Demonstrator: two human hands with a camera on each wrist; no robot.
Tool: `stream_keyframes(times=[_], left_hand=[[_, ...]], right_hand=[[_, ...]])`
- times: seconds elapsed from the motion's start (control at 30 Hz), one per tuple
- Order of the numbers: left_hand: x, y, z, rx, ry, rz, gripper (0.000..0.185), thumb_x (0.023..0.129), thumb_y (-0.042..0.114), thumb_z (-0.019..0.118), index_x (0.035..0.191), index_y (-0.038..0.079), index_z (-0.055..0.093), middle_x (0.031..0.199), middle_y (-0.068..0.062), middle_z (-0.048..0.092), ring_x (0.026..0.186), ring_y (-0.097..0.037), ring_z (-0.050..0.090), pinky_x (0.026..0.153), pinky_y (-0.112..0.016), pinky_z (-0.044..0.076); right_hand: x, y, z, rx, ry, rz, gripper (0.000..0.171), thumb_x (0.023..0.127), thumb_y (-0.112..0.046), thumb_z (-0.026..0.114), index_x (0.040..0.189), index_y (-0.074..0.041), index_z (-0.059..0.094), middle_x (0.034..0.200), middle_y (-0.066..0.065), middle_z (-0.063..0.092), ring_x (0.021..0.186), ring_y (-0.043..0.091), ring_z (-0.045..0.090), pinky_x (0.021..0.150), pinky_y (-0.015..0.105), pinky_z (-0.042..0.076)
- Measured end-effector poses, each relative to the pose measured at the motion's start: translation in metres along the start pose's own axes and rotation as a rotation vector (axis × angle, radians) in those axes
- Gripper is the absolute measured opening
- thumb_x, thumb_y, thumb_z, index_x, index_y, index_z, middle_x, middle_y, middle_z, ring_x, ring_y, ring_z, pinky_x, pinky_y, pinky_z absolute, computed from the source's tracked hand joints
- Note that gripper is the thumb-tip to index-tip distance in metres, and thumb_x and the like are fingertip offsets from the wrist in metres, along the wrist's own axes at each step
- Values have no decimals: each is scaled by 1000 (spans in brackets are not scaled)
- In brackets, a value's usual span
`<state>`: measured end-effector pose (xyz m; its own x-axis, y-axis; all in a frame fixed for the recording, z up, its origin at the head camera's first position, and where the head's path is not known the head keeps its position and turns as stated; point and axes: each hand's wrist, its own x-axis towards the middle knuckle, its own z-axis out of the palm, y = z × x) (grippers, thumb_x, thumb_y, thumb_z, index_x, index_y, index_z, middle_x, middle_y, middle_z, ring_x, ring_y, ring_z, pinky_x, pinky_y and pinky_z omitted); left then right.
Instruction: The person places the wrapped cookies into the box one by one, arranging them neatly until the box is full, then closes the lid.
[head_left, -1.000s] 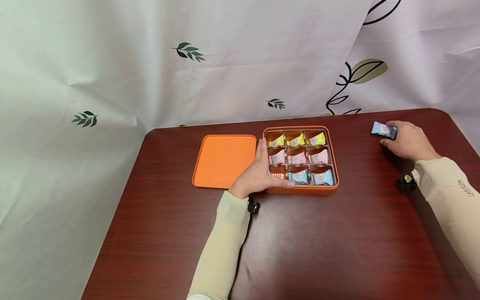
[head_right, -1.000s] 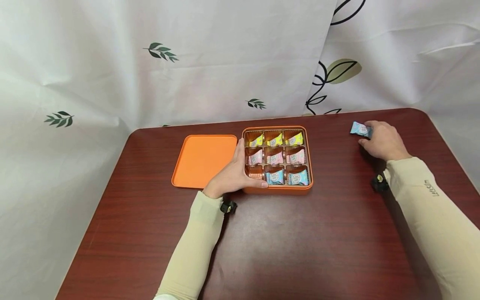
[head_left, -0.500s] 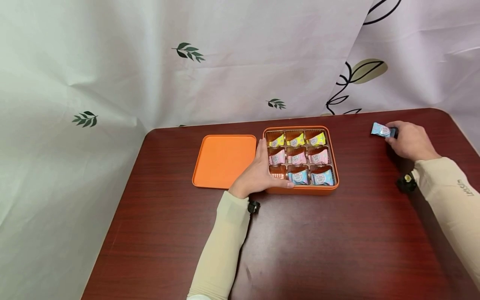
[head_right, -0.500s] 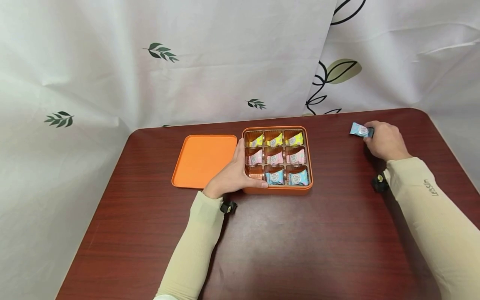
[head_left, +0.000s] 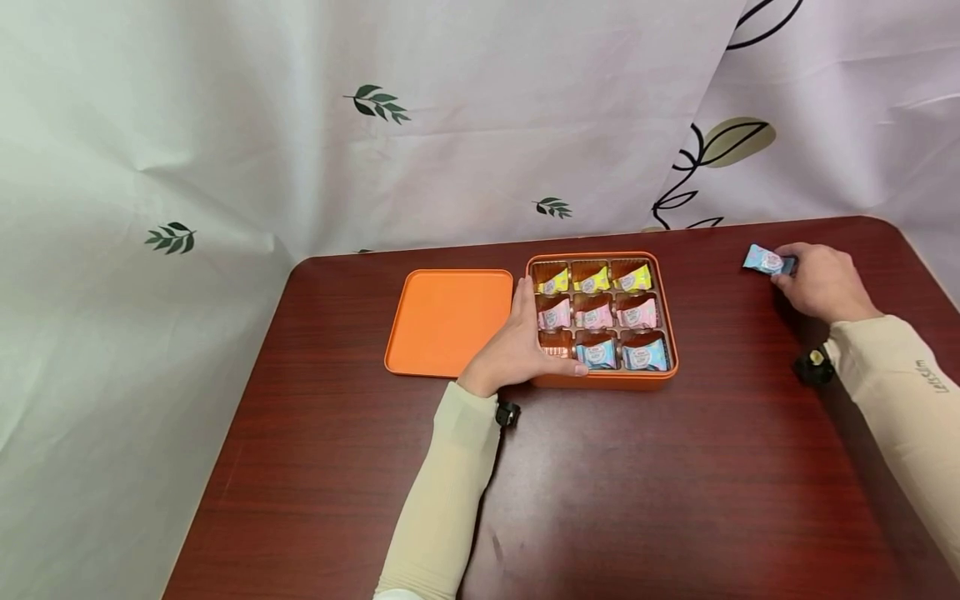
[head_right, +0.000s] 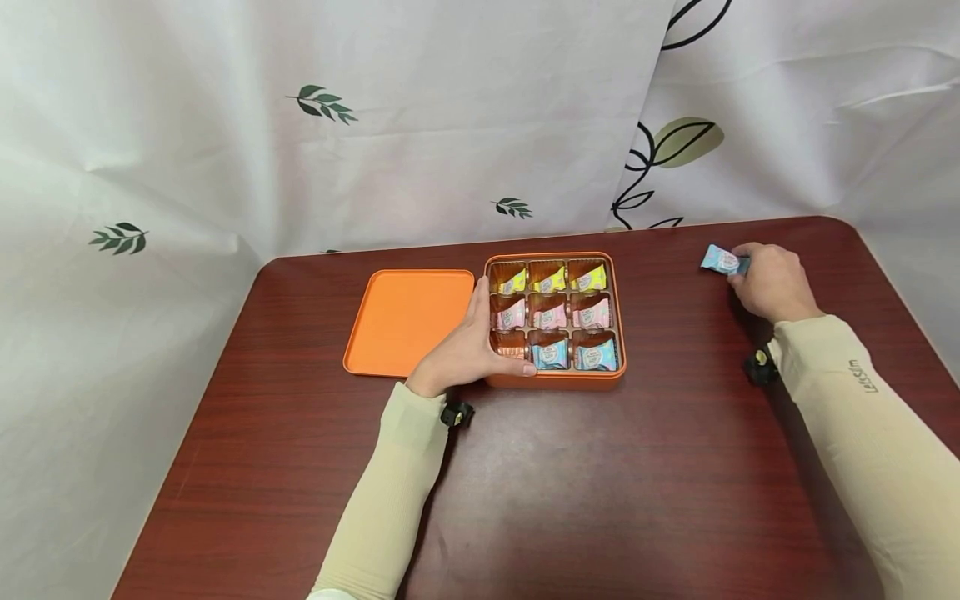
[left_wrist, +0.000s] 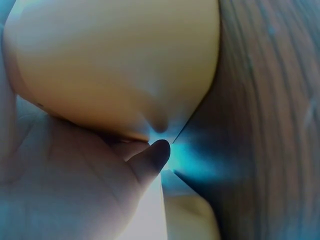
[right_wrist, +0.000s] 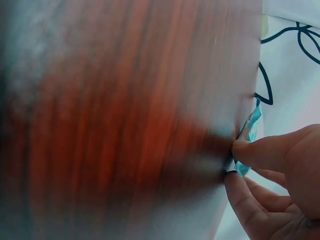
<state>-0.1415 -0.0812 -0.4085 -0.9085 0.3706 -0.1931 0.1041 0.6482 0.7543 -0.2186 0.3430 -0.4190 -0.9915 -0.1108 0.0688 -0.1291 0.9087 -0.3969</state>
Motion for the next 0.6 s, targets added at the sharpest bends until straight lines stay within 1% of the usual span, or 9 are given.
stream_keyframes(times=[0.1, 0.2, 0.37, 0.5, 0.6], left_hand=[[0, 0, 0, 11, 1, 0, 149, 68, 60, 88, 156, 24, -28, 164, 5, -29, 154, -21, -2, 114, -45, 35], [0, 0, 0, -1, -1, -1, 149, 68, 59, 88, 156, 24, -28, 165, 3, -27, 154, -20, -2, 114, -45, 34], [1, 0, 1, -17, -1, -2, 148, 68, 57, 88, 156, 25, -27, 164, 6, -28, 153, -20, -3, 115, -46, 32], [1, 0, 1, -7, -3, -7, 148, 69, 58, 88, 156, 25, -27, 164, 7, -28, 153, -19, -3, 113, -46, 35], [0, 1, 0, 7, -2, -9, 148, 69, 58, 88, 156, 24, -28, 164, 4, -28, 154, -20, -2, 112, -45, 37]], right_hand=[[-1, 0, 0, -3, 5, -2, 33, 89, -1, 60, 117, 15, 55, 105, 43, 56, 97, 56, 53, 89, 67, 38], [-1, 0, 1, -1, 3, 9, 33, 89, -1, 59, 117, 15, 55, 106, 43, 56, 97, 56, 52, 89, 67, 38], [-3, 0, 0, 10, -7, 42, 33, 91, -2, 58, 120, 14, 54, 107, 43, 56, 98, 57, 51, 88, 67, 38], [-4, -1, -1, 15, -11, 57, 33, 92, -2, 57, 121, 14, 54, 106, 43, 56, 98, 57, 50, 86, 67, 39], [-5, -3, -1, 21, -6, 60, 33, 92, -2, 57, 121, 14, 54, 105, 42, 57, 98, 57, 50, 85, 67, 39]])
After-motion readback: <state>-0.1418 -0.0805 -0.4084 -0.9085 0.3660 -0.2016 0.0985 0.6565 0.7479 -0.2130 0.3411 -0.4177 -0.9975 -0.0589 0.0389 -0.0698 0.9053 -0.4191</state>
